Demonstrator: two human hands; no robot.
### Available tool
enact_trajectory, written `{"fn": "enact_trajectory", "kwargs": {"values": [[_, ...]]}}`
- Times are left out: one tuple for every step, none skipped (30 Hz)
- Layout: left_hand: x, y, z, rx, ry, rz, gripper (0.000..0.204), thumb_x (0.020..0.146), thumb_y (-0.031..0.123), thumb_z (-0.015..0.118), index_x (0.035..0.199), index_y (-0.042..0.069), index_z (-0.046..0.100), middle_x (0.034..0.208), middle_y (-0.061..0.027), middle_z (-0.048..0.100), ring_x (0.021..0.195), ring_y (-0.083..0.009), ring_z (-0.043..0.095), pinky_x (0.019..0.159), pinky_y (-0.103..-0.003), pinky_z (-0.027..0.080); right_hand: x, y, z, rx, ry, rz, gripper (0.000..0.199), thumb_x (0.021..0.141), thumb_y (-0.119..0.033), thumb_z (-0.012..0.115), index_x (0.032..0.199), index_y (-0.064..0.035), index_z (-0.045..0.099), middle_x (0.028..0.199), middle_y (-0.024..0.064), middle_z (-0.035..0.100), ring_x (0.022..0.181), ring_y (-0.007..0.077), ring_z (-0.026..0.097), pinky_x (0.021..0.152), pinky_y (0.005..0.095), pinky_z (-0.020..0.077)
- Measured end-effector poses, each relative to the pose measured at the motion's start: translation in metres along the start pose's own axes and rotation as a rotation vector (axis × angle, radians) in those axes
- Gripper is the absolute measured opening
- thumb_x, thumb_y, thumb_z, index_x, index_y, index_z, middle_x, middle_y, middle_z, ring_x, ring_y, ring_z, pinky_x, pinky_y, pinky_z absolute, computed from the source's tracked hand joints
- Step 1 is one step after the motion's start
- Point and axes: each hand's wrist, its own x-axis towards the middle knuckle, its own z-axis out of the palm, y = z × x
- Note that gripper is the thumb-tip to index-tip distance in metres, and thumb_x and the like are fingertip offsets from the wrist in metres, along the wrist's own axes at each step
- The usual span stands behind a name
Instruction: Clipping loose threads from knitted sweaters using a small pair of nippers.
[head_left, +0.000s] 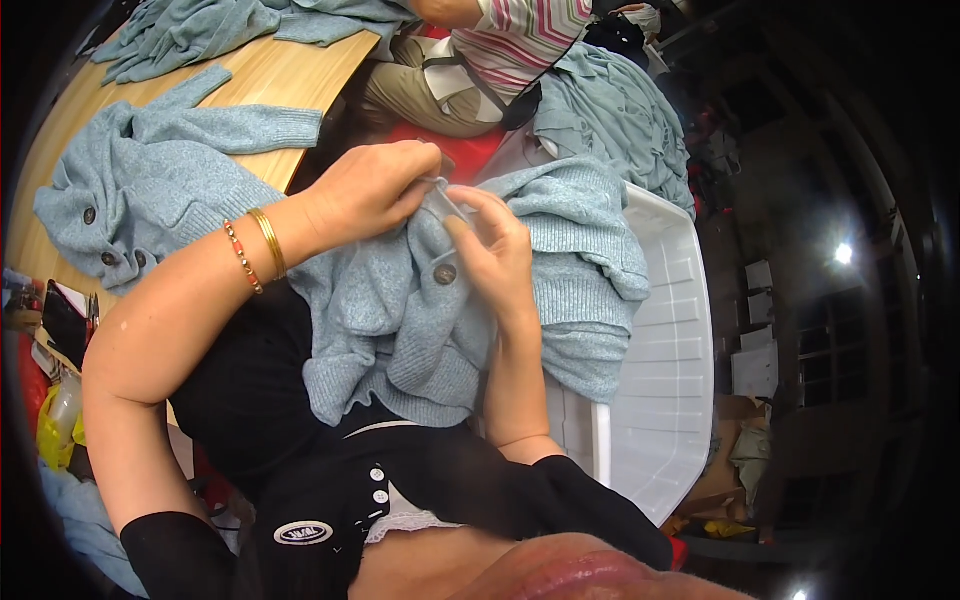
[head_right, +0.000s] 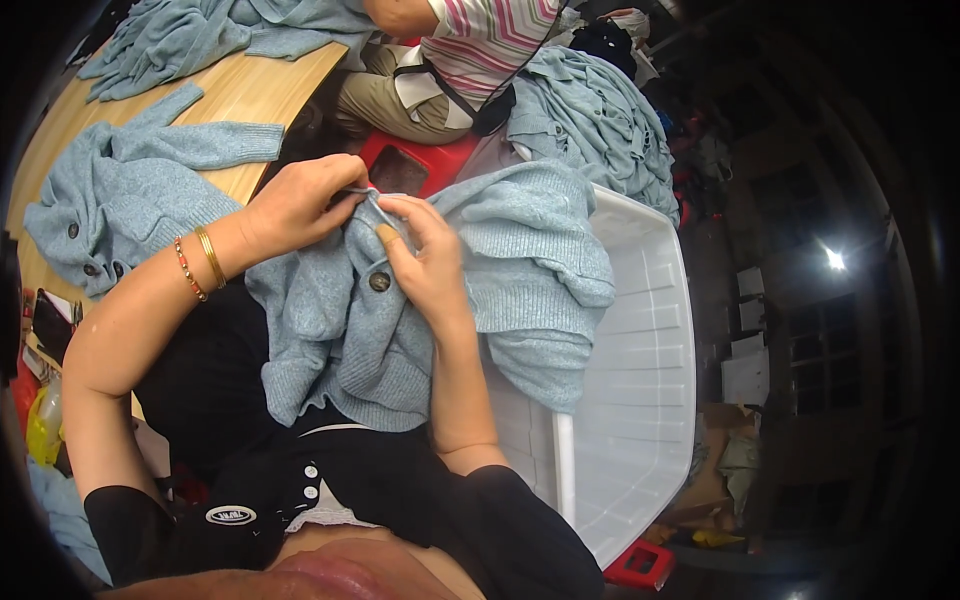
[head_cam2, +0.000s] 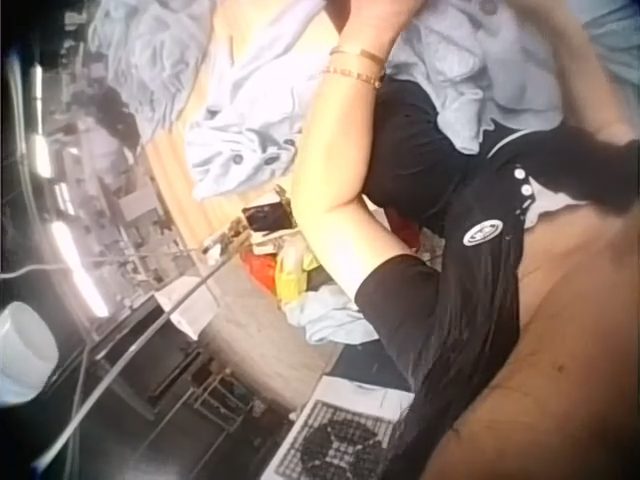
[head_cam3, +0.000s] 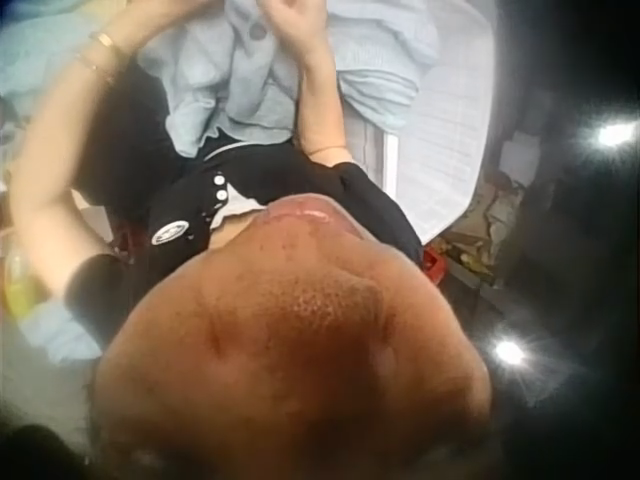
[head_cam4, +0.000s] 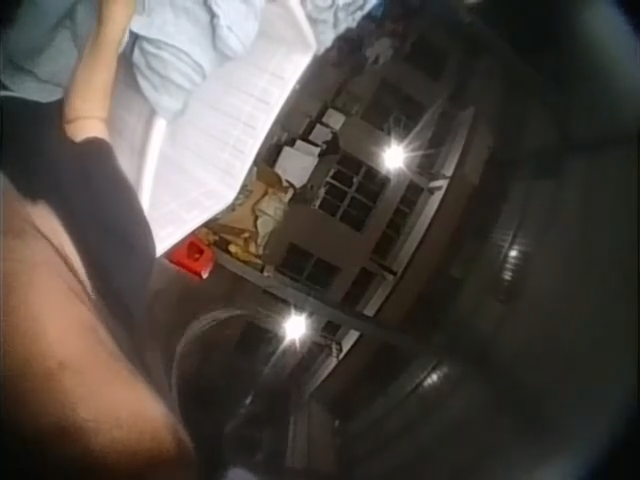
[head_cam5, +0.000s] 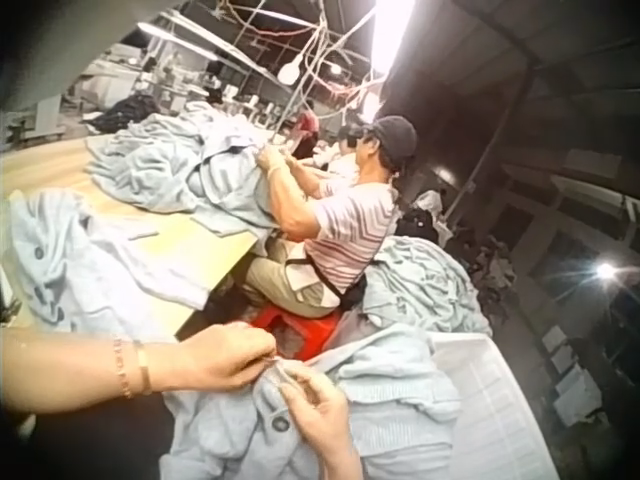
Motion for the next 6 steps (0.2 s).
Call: {"fn": "enact_trajectory", "kwargs": {"values": [[0.001, 0.003, -0.001, -0.017, -0.034, -0.103, 0.013, 0.079, 0.009, 0.057, 0.088, 0.000, 0.058, 0.079, -0.0181, 0.062, 0.081, -0.0370, 0.062, 0.070, -0.041, 0.049, 0.000, -0.014, 0.000, -0.229, 0.013, -0.075, 0.025, 0.081, 0.004, 0.061, 0.106, 0.0021, 0.062, 0.103, 0.0096, 0.064, 0.089, 0.0197, 0.064, 0.081, 0.0265, 0.0490], [0.001, 0.007, -0.004, -0.015, -0.032, -0.107, 0.013, 0.079, 0.009, 0.057, 0.088, 0.000, 0.058, 0.079, -0.0181, 0.062, 0.081, -0.0370, 0.062, 0.070, -0.041, 0.049, -0.002, -0.023, -0.002, -0.457, 0.026, -0.151, 0.028, 0.079, 0.003, 0.060, 0.107, 0.0009, 0.063, 0.104, 0.0118, 0.065, 0.089, 0.0230, 0.065, 0.082, 0.0278, 0.0494], [0.005, 0.014, -0.011, -0.085, -0.136, -0.242, 0.019, 0.078, 0.011, 0.059, 0.093, 0.001, 0.058, 0.084, -0.0194, 0.063, 0.083, -0.0371, 0.062, 0.072, -0.042, 0.049, -0.006, -0.025, -0.007, -0.462, 0.028, -0.154, 0.028, 0.079, 0.003, 0.060, 0.107, 0.0009, 0.063, 0.104, 0.0118, 0.065, 0.089, 0.0230, 0.065, 0.082, 0.0278, 0.0494], [0.007, 0.018, -0.016, -0.155, -0.240, -0.377, 0.025, 0.076, 0.013, 0.060, 0.098, 0.001, 0.059, 0.088, -0.0206, 0.064, 0.085, -0.0372, 0.063, 0.074, -0.044, 0.049, -0.012, -0.025, -0.014, -0.503, 0.025, -0.033, 0.030, 0.079, 0.002, 0.060, 0.108, -0.0003, 0.063, 0.105, 0.0142, 0.064, 0.091, 0.0243, 0.065, 0.082, 0.0283, 0.0498], [0.010, 0.018, -0.019, -0.174, -0.268, -0.399, 0.029, 0.076, 0.014, 0.060, 0.102, 0.001, 0.060, 0.090, -0.0216, 0.064, 0.086, -0.0357, 0.064, 0.076, -0.044, 0.049, -0.016, -0.025, -0.021, -0.542, 0.022, 0.089, 0.031, 0.078, 0.001, 0.060, 0.109, -0.0015, 0.063, 0.107, 0.0166, 0.064, 0.094, 0.0256, 0.065, 0.083, 0.0287, 0.0502], [0.011, 0.015, -0.022, -0.190, -0.295, -0.428, 0.033, 0.075, 0.015, 0.060, 0.106, 0.002, 0.060, 0.092, -0.0227, 0.065, 0.087, -0.0341, 0.065, 0.077, -0.044, 0.049, -0.019, -0.026, -0.028, -0.634, -0.010, 0.144, 0.032, 0.078, -0.001, 0.060, 0.110, -0.0037, 0.064, 0.113, 0.0164, 0.063, 0.099, 0.0251, 0.063, 0.084, 0.0317, 0.0509]]}}
